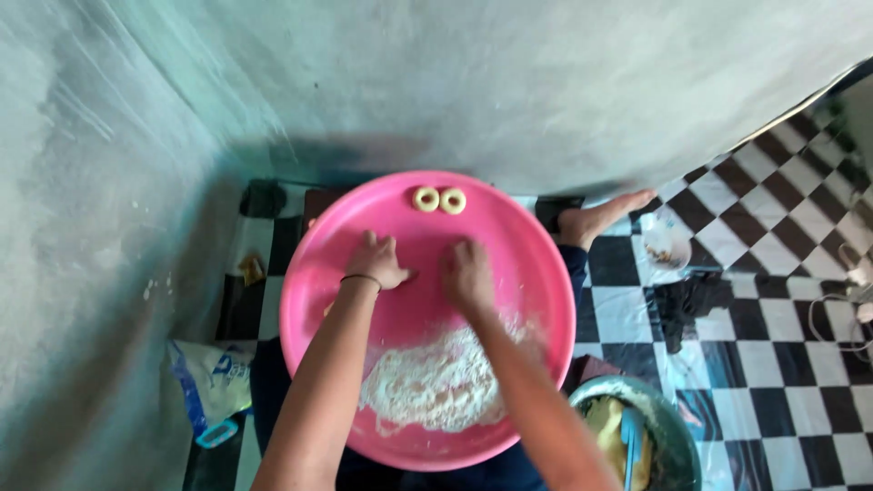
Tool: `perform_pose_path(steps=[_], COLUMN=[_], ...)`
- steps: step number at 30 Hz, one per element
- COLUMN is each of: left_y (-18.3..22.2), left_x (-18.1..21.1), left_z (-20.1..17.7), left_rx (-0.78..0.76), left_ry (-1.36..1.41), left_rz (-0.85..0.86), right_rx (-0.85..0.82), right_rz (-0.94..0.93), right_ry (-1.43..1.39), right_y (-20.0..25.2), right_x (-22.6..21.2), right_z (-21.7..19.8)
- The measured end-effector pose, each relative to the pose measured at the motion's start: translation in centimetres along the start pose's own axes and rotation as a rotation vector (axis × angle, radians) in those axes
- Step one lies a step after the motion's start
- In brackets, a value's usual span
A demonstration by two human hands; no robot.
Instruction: Shaping small pieces of dough into rings on a flour-dusted tray while sitting on the floor.
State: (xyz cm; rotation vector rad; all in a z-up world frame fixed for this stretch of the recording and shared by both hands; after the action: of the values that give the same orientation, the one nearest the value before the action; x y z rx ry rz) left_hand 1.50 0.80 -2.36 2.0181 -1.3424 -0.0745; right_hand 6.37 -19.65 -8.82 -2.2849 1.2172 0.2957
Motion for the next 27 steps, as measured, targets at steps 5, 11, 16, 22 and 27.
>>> perform_pose_path(steps=[5, 11, 16, 22, 27], left_y=[-1.3, -2.0, 8.8, 13.8, 16.0], left_x=[-1.9, -2.6, 3.5, 8.8, 9.2], left_z=[1.2, 4.4, 4.2, 3.8, 4.1], left_rx=[-0.030, 0.249, 0.432, -0.316, -0.196], left_ry=[0.076, 0.267, 1.106, 2.206, 2.145], left_rz=[0.049, 0.207, 0.526, 0.672, 0.527], right_rx=[-0.127, -0.024, 0.052, -0.007, -0.122], right_rz=[-0.175, -0.144, 0.421, 0.028, -0.363], right_ry=[0.060, 0.041, -0.724, -1.208, -0.468], right_y=[5.9, 4.4, 3.4, 6.7, 7.5], right_x=[0.8, 3.6, -6.9, -14.3, -13.8], right_z=[0.4, -6.6, -15.1, -15.0, -18.7])
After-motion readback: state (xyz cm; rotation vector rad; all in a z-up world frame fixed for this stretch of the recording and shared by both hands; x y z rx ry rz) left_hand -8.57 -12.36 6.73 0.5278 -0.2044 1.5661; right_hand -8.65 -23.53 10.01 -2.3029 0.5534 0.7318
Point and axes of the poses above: each hand's wrist, its own y-axis away from the middle knuckle, its own z-axis out of the palm, x = y × z, the point moved 1 cm from there along -y, towards the middle knuckle, and after that the axes turned 3 degrees about -x, right-handed, at the moved point
